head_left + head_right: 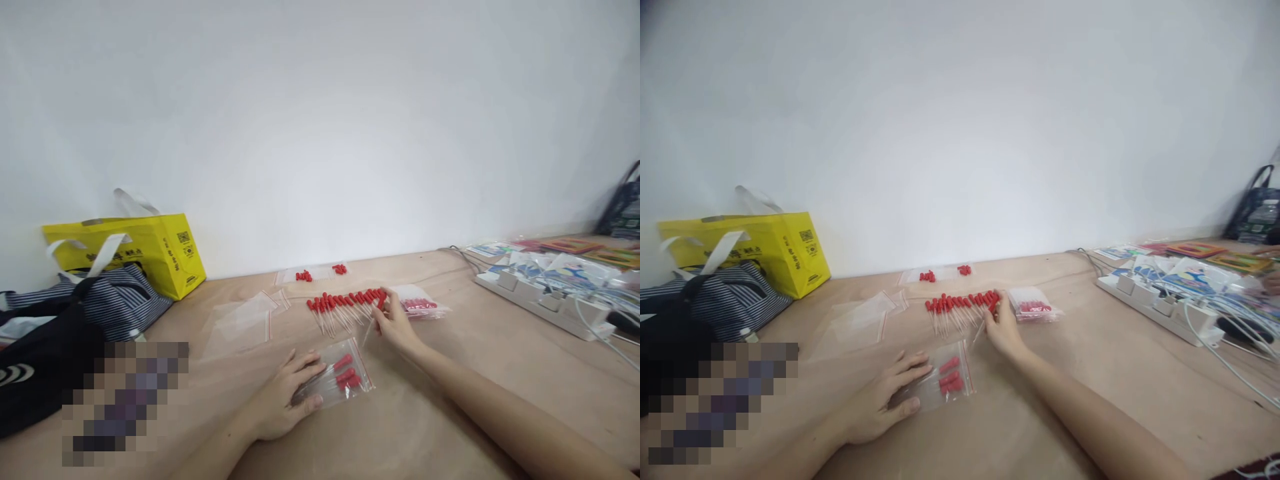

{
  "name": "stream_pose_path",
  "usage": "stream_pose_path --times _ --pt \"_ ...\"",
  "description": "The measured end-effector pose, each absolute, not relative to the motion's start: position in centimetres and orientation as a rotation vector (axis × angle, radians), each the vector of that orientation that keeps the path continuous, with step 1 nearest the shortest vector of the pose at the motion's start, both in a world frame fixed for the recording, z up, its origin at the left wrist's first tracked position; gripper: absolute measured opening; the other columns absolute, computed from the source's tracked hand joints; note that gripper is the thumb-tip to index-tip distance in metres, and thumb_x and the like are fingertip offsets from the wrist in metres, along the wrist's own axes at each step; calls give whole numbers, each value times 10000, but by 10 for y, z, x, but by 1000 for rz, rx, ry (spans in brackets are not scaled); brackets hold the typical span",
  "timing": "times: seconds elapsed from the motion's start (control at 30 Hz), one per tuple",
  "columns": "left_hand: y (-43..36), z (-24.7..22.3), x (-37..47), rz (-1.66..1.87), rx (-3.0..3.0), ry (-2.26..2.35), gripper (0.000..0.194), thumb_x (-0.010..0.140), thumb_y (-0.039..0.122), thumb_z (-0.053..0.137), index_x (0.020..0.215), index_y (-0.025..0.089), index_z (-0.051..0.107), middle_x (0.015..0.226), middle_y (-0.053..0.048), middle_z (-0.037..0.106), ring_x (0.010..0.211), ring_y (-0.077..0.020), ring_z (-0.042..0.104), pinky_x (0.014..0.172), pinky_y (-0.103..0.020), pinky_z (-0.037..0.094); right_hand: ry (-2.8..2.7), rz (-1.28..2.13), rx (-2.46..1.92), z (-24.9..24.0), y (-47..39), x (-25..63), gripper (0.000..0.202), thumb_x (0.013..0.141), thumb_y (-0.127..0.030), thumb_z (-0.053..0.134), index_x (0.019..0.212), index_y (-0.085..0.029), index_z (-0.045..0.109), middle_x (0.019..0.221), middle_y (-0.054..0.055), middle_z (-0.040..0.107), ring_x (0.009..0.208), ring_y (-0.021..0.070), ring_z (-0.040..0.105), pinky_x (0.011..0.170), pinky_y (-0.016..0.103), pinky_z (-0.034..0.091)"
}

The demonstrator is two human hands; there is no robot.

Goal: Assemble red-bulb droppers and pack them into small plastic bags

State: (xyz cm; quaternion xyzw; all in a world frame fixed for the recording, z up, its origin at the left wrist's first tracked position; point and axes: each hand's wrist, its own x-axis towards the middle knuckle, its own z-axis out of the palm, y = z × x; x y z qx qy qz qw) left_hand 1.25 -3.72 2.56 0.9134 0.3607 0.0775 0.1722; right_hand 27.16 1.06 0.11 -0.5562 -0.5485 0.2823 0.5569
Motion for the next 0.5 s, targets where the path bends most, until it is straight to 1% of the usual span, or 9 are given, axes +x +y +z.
stream_pose_path --times 0.07,0.13,0.23,0.3,0.37,0.43,0.5 --pt "-37 25 13 220 2595 1021 463 831 432 424 1258 255 392 1348 -59 359 1249 -240 274 1033 -506 132 -1145 807 -1201 -11 0 271 479 742 -294 464 1147 -209 223 615 -55 485 480 137 526 475 273 448" --pt "-37 26 13 219 2597 1020 476 826 430 435 1265 257 379 1346 -57 362 1247 -244 277 1033 -507 134 -1003 898 -1123 -18 -7 265 437 718 -324 501 1054 -229 239 604 -60 467 497 148 546 489 292 468" --pt "-39 27 14 231 2593 1036 538 810 436 460 1295 243 328 1346 -66 363 1247 -252 276 1033 -504 141 -883 1025 -1024 -22 -12 252 395 691 -385 541 931 -245 262 639 -45 510 515 144 568 533 307 484" --pt "-40 27 15 247 2586 1048 582 803 447 467 1313 232 288 1353 -69 350 1251 -260 264 1031 -505 146 -895 1116 -969 -21 -14 245 419 661 -442 574 884 -239 282 634 -48 536 501 124 562 516 279 471" --pt "-40 27 15 259 2580 1045 597 801 448 469 1321 237 267 1362 -60 334 1254 -263 255 1032 -506 146 -964 1199 -949 -20 -16 243 456 621 -492 604 850 -227 311 556 -75 520 426 92 513 427 218 412" --pt "-40 27 15 264 2580 1036 593 805 442 466 1325 249 253 1368 -47 325 1257 -261 249 1034 -505 146 -1061 1278 -949 -18 -17 244 473 586 -521 625 809 -214 342 462 -113 457 328 56 418 330 165 291" --pt "-39 27 16 259 2583 1037 589 811 442 457 1327 254 245 1370 -42 320 1261 -259 240 1034 -505 144 -1162 1359 -945 -16 -17 246 469 563 -526 643 764 -204 368 419 -132 410 271 31 333 291 150 183"
